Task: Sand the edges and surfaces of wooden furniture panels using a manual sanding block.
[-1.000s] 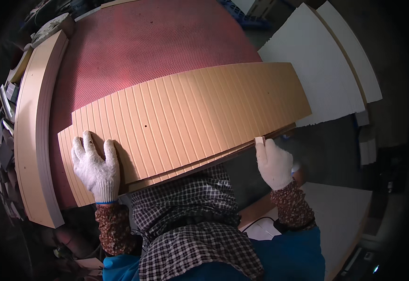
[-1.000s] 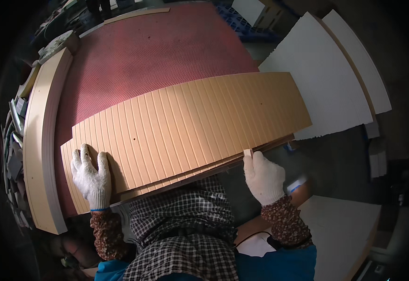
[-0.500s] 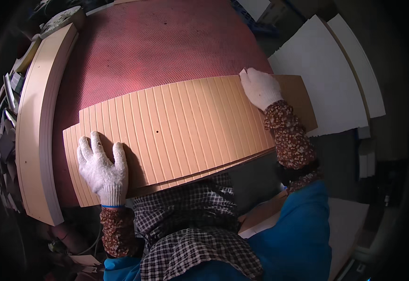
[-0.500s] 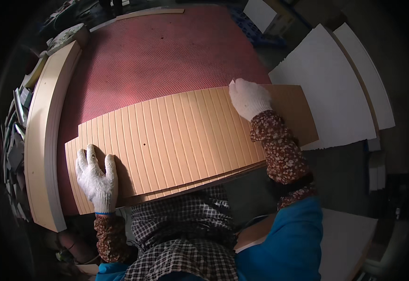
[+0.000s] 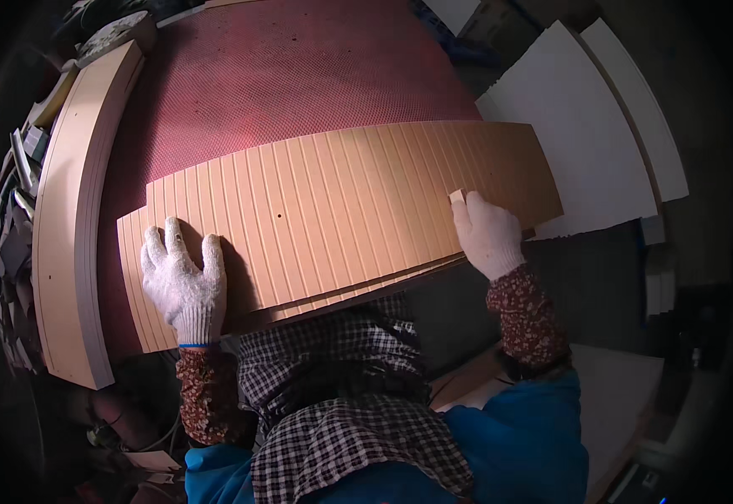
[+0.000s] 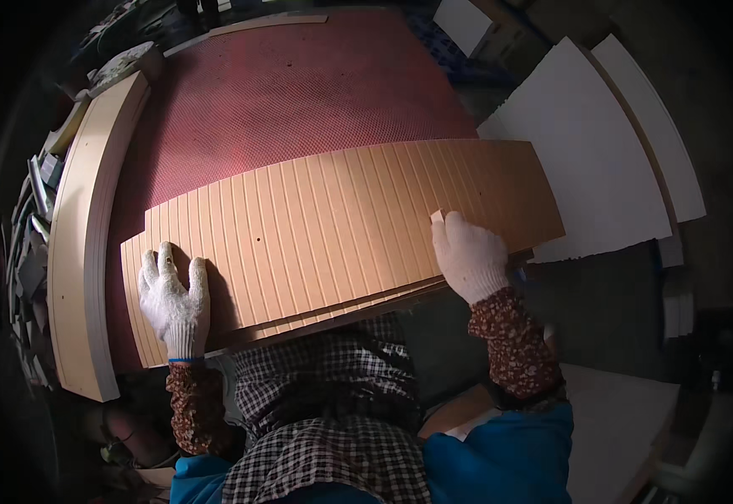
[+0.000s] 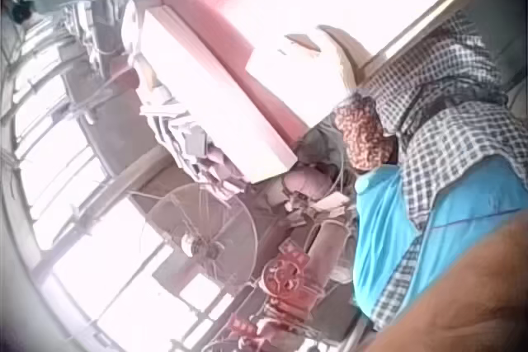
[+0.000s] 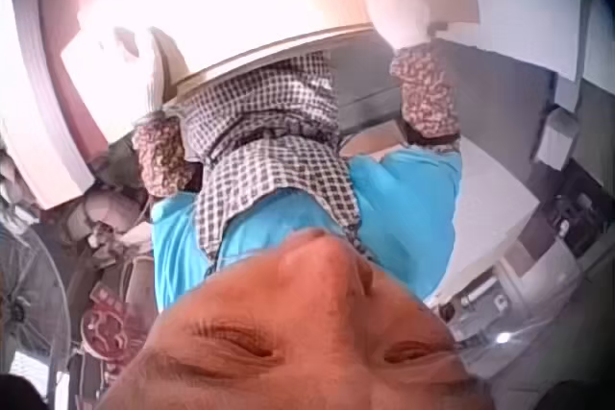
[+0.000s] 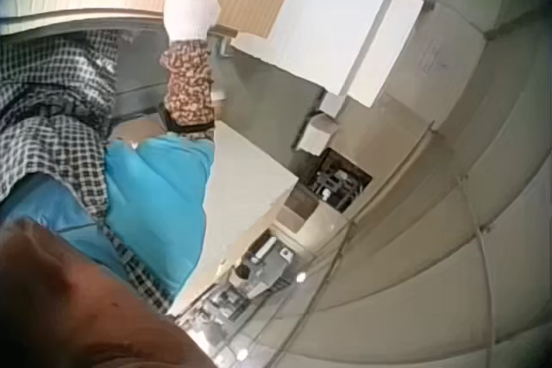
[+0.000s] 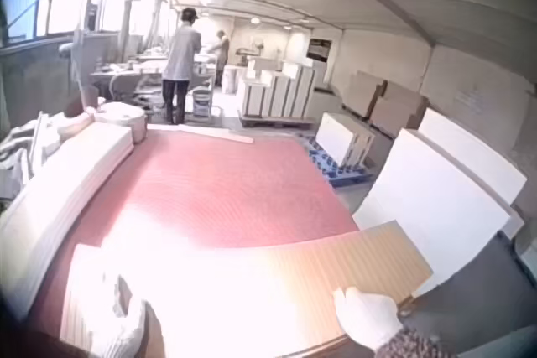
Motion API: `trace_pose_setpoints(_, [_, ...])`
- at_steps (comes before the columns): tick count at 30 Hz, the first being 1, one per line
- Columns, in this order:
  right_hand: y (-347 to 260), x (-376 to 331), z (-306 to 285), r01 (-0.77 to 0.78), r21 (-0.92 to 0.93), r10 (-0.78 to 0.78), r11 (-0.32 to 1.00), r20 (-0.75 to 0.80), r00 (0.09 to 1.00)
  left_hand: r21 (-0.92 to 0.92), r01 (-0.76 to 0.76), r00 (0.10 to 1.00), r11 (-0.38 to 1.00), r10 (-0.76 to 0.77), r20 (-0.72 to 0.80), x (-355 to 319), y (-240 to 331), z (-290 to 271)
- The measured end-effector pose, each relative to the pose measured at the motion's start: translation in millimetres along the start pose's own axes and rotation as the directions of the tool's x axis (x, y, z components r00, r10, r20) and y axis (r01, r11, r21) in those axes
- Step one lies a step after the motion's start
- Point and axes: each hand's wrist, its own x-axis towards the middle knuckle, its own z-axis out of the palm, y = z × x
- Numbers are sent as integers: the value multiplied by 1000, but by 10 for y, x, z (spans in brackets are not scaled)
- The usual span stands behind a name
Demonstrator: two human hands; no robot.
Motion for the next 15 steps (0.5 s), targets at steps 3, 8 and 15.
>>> trace_pose_setpoints(3, [128,-715,11,34,80,-29,996,-64,998,17,-1,1000,1000,1,-9,-1,-4,4])
trace_pose_setpoints(8, [170,-1156,126,-1,65,2,998,-13,1000,23,22,999,1000,-23,34,2,-10,7])
trace_pose_setpoints(15, [6,-930,108,48,139,-30,989,-125,992,25,-2,1000,1000,2,5,-1,-8,-3])
